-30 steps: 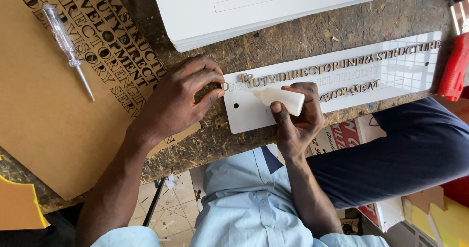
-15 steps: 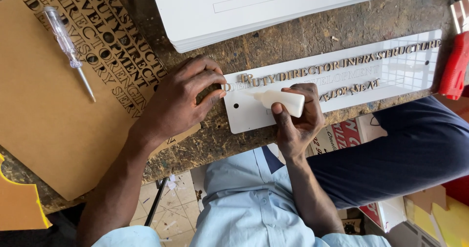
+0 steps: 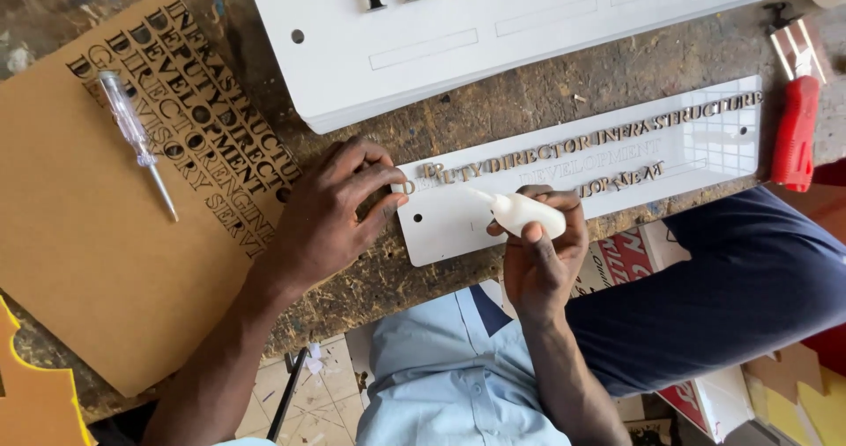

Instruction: Applying adhesive to individual acrylic letters and carefully placing them onto a white sign board to assemble a directory sign.

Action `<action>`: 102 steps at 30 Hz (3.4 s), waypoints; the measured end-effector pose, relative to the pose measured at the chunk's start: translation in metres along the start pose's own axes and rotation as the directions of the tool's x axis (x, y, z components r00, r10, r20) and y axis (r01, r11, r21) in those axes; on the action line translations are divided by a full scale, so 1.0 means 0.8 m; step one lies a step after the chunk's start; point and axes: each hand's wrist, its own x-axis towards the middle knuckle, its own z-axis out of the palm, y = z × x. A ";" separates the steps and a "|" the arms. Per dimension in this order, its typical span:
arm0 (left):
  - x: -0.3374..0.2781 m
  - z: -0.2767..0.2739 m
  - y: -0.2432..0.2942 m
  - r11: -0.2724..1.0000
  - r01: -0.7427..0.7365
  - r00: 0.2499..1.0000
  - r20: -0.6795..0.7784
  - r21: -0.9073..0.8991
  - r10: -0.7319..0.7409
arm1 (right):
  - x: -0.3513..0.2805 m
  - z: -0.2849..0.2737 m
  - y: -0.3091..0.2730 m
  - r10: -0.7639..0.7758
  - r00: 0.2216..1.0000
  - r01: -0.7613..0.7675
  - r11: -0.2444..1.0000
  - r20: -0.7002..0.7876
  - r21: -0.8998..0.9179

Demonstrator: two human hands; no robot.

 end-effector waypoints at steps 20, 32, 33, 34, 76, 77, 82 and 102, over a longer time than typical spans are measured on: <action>0.000 0.009 -0.002 0.998 -0.023 0.999 -0.043 0.056 0.025 | -0.002 -0.020 0.027 0.004 0.997 -0.005 1.000 0.075 0.017; 0.001 0.007 0.002 0.997 -0.042 0.998 -0.047 0.062 0.045 | -0.001 -0.023 0.030 -0.029 0.993 0.028 1.000 0.115 0.007; 0.002 0.006 0.003 0.997 -0.040 0.998 -0.046 0.060 0.043 | -0.001 -0.022 0.029 -0.032 0.992 0.032 0.999 0.121 0.003; 0.001 0.006 0.003 0.997 -0.040 0.998 -0.045 0.060 0.042 | -0.001 -0.023 0.030 -0.031 0.992 0.031 1.000 0.120 0.003; 0.004 0.001 0.004 0.991 -0.103 0.993 -0.049 0.082 0.108 | 0.001 -0.026 0.033 -0.047 0.986 0.050 0.999 0.158 -0.010; 0.003 0.001 0.005 0.991 -0.102 0.993 -0.048 0.086 0.106 | 0.001 -0.027 0.033 -0.047 0.986 0.050 0.999 0.157 -0.012; 0.005 0.000 0.006 0.992 -0.102 0.994 -0.042 0.080 0.106 | 0.001 -0.028 0.034 -0.049 0.986 0.051 0.999 0.157 -0.009; 0.003 -0.002 0.005 0.994 -0.086 0.996 -0.009 0.072 0.087 | 0.002 -0.028 0.034 -0.061 0.983 0.066 0.998 0.172 -0.022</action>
